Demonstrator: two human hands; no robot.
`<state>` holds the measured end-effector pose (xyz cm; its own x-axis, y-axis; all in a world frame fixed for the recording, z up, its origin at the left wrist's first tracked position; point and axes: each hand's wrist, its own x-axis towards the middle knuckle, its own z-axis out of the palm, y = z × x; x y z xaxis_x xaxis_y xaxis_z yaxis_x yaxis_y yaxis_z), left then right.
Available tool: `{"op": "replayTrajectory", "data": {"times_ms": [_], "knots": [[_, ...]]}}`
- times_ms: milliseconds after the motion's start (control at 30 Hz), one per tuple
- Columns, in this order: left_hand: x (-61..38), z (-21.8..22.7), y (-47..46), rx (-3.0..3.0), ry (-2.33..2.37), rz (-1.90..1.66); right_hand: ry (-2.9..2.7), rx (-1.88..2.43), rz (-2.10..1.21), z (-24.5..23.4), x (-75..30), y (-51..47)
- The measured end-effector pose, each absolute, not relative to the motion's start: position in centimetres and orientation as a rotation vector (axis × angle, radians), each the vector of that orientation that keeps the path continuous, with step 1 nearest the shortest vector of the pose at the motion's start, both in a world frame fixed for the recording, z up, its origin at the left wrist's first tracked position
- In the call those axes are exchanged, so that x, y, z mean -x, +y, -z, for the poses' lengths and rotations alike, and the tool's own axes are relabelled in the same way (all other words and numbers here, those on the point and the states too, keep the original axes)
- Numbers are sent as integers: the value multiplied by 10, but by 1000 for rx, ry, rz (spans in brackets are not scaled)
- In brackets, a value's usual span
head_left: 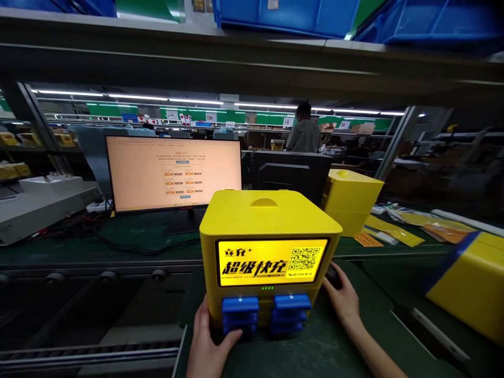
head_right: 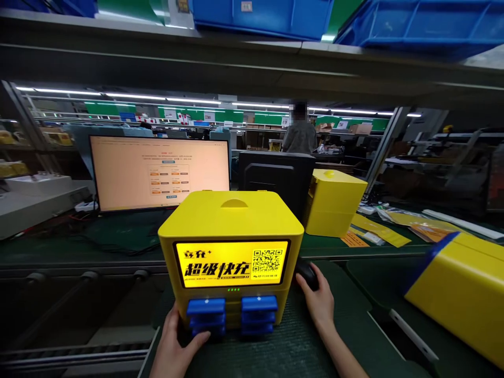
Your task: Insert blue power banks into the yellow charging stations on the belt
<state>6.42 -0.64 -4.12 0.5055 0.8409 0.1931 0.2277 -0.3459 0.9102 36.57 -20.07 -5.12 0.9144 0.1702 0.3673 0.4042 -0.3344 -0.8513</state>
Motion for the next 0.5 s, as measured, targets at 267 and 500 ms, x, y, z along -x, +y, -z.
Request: {"op": "replayTrajectory", "data": {"times_ms": [267, 500], "knots": [[-63, 19, -17, -1894, 770, -846, -1055, 1970, 161, 45, -282, -234], [-63, 25, -15, -1914, 818, -837, -916, 1796, -32, 52, -250, -197]]}}
